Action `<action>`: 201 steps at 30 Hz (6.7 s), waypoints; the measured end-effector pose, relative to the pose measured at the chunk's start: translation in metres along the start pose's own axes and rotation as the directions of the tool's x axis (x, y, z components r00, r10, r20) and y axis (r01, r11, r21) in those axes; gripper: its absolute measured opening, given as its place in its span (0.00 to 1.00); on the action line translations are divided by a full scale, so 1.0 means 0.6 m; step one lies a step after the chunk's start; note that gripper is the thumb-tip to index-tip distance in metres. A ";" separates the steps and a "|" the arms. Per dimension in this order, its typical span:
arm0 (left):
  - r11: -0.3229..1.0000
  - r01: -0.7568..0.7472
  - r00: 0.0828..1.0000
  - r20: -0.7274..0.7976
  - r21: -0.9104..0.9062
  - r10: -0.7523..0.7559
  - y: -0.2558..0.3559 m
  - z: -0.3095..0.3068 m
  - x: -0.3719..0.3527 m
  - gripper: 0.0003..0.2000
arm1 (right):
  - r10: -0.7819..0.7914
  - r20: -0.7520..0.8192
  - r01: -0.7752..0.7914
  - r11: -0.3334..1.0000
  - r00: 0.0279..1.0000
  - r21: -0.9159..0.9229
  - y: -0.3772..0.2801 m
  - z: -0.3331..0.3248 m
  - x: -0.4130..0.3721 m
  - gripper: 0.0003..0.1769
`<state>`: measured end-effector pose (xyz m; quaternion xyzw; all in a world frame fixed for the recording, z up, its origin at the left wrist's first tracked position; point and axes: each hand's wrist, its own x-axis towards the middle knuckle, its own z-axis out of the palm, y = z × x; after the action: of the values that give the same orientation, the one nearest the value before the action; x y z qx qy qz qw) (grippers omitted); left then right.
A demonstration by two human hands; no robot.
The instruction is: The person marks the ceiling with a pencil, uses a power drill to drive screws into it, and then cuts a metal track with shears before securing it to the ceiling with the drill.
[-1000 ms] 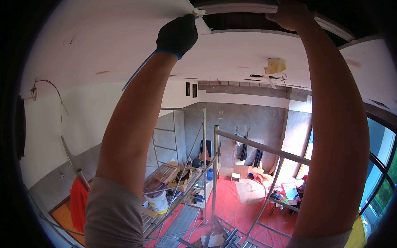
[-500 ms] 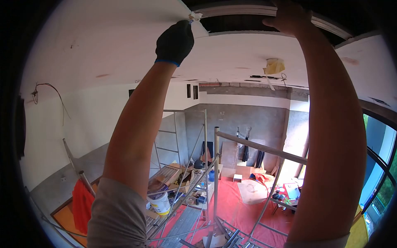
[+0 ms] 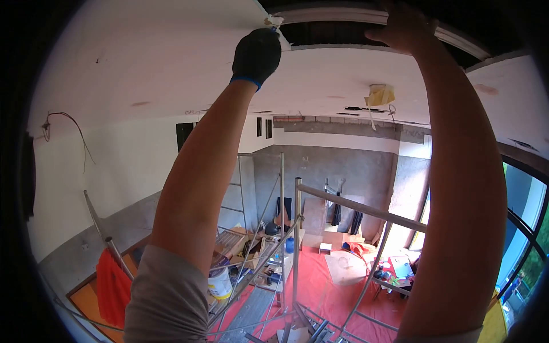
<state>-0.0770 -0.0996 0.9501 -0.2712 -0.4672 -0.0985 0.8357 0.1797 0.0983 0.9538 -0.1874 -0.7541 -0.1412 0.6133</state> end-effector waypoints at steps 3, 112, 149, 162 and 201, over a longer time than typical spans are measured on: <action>0.990 0.134 0.982 0.124 0.050 -0.139 0.028 -0.085 0.004 0.08 | -0.047 -0.065 0.041 0.996 0.997 -0.085 0.008 0.013 0.010 0.53; 0.967 0.235 0.967 0.120 -0.095 -0.223 0.070 -0.115 0.068 0.11 | -0.145 -0.043 0.137 0.978 0.988 -0.160 0.074 0.075 0.069 0.60; 0.998 0.026 0.977 0.211 0.049 -0.035 0.007 -0.045 0.018 0.11 | -0.152 -0.113 0.130 0.974 0.982 -0.185 0.053 0.060 0.038 0.61; 0.147 0.776 0.629 0.735 -0.613 -0.254 0.157 -0.282 -0.369 0.12 | -0.244 -0.050 0.248 0.933 0.969 0.260 0.030 0.070 -0.181 0.46; 0.041 -0.594 -0.804 -0.595 0.803 -0.004 0.539 -1.770 -1.403 0.29 | -0.250 0.644 -0.171 0.968 -0.723 0.183 0.047 0.175 -1.946 0.20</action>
<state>0.3729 -0.4839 -0.3113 -0.4827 0.6677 0.2394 0.5137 0.3082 0.0423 -0.2105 -0.0858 -0.8619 0.1754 -0.4680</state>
